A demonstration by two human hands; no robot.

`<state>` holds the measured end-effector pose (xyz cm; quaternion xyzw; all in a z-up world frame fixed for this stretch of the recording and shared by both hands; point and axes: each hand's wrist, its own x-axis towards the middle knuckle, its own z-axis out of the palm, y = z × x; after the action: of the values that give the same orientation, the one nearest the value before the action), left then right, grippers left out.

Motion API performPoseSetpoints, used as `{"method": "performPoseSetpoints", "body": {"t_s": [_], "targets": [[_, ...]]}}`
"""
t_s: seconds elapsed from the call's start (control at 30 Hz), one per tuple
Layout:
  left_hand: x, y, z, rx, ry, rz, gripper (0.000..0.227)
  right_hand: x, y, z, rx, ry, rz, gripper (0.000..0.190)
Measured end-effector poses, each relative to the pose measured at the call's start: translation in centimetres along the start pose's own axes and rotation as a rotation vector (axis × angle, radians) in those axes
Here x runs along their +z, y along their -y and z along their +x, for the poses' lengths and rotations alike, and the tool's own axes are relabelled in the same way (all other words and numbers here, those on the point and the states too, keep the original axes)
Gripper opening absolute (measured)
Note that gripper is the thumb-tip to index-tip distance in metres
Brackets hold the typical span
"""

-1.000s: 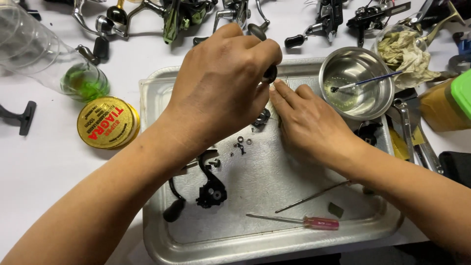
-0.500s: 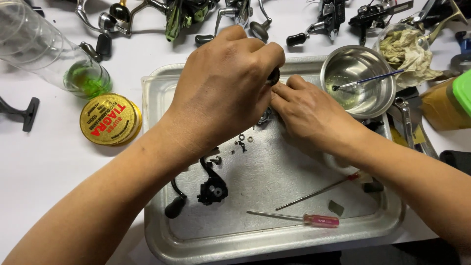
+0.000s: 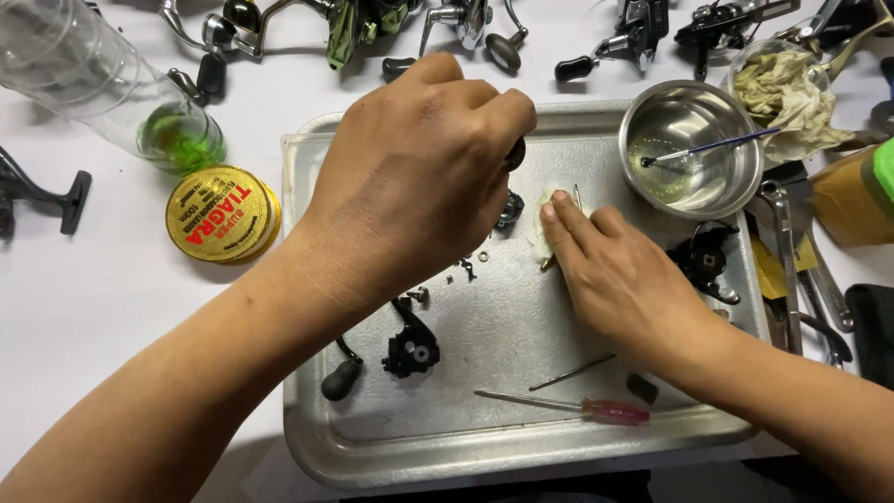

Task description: Cleaning and assembling various small components of a fishing reel on a metal tray using a cloth and small tools.

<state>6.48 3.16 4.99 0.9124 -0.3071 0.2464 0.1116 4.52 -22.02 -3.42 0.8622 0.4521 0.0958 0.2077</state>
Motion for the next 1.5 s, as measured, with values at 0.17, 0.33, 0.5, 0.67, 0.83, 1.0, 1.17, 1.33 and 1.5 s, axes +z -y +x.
{"method": "performPoseSetpoints", "body": {"t_s": [0.17, 0.33, 0.5, 0.67, 0.83, 1.0, 1.17, 1.33, 1.5], "targets": [[0.8, -1.2, 0.2, 0.009, 0.002, -0.032, 0.009, -1.2, 1.9, -1.7, -0.013, -0.058, 0.092, 0.060], [1.4, -2.5, 0.6, -0.005, 0.107, -0.077, 0.007, -2.0, 3.8, -3.2, -0.040, -0.095, 0.285, 0.071], [2.8, -3.1, 0.7, 0.046, 0.232, -0.096, 0.012, -2.6, 4.3, -4.9, -0.094, -0.108, 0.318, 0.071], [5.8, -3.8, 0.9, 0.077, 0.315, -0.118, 0.012, -3.1, 2.8, -5.2, -0.102, -0.116, 0.509, 0.065], [8.5, -4.3, 0.9, 0.091, 0.360, -0.146, 0.011, -4.2, 0.2, -7.3, 0.044, -0.152, 0.739, 0.075], [9.5, -4.7, 1.6, 0.082, 0.364, -0.101, 0.007, -4.5, -0.8, -8.4, 0.225, -0.258, 0.671, 0.027], [10.0, -4.9, 2.3, 0.096, 0.364, -0.071, 0.014, -3.7, 0.2, -8.7, 0.199, -0.256, 0.667, 0.022], [10.8, -4.9, 2.8, 0.092, 0.352, -0.100, 0.012, -4.0, 0.6, -8.1, 0.191, -0.269, 0.683, 0.016], [11.4, -4.7, 2.9, 0.087, 0.399, -0.072, 0.015, -4.3, 0.6, -7.7, 0.195, -0.296, 0.699, 0.011]]}}
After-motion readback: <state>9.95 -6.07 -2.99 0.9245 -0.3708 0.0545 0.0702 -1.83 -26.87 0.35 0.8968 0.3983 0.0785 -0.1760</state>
